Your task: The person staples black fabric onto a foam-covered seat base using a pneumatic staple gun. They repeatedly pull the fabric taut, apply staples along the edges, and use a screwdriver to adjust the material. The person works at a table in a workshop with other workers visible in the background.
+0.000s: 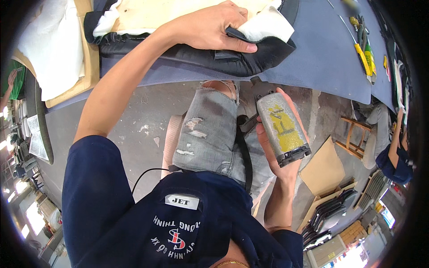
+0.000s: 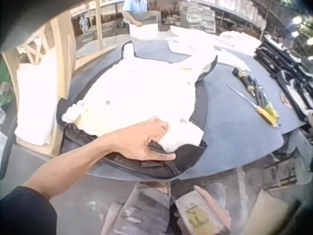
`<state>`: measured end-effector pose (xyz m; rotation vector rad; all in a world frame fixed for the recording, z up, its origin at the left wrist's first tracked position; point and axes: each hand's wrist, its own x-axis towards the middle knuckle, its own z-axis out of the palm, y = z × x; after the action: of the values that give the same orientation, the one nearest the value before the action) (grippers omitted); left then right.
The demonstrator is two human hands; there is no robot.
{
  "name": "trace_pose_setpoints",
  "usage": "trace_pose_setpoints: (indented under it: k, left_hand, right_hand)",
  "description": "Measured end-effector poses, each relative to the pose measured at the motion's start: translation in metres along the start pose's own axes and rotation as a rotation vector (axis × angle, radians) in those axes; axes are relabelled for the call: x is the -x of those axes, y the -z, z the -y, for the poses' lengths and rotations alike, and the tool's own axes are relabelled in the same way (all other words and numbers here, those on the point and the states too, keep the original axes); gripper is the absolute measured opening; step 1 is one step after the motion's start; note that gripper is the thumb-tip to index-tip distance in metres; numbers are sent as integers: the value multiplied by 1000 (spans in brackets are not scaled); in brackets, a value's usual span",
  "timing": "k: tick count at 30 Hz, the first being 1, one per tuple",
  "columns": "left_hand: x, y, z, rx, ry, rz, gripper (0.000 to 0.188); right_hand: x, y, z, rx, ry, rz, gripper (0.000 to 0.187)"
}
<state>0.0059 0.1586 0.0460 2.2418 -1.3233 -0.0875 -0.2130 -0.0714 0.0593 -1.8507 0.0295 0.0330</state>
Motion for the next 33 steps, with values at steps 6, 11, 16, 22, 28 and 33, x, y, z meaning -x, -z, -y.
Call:
trace_pose_setpoints:
  k: [6, 11, 16, 22, 28, 33]
  left_hand:
    - [-16, -2, 4, 315, -226, -117, 34]
    - [-11, 3, -1, 272, -146, -54, 27]
    - [-10, -1, -1, 305, -133, -61, 24]
    - [-11, 3, -4, 250, -111, -20, 20]
    - [-13, 2, -2, 251, -128, -94, 19]
    - [-15, 3, -6, 231, -118, -134, 18]
  right_hand:
    - [-13, -6, -2, 48, -30, -1, 72]
    - [-21, -10, -3, 127, -25, 13, 70]
    - [-31, -13, -1, 125, 29, 47, 67]
    - [-36, -13, -5, -17, 16, 44, 67]
    - [-43, -9, -12, 14, 137, 63, 72]
    - [-26, 2, -7, 2, 136, 77, 65]
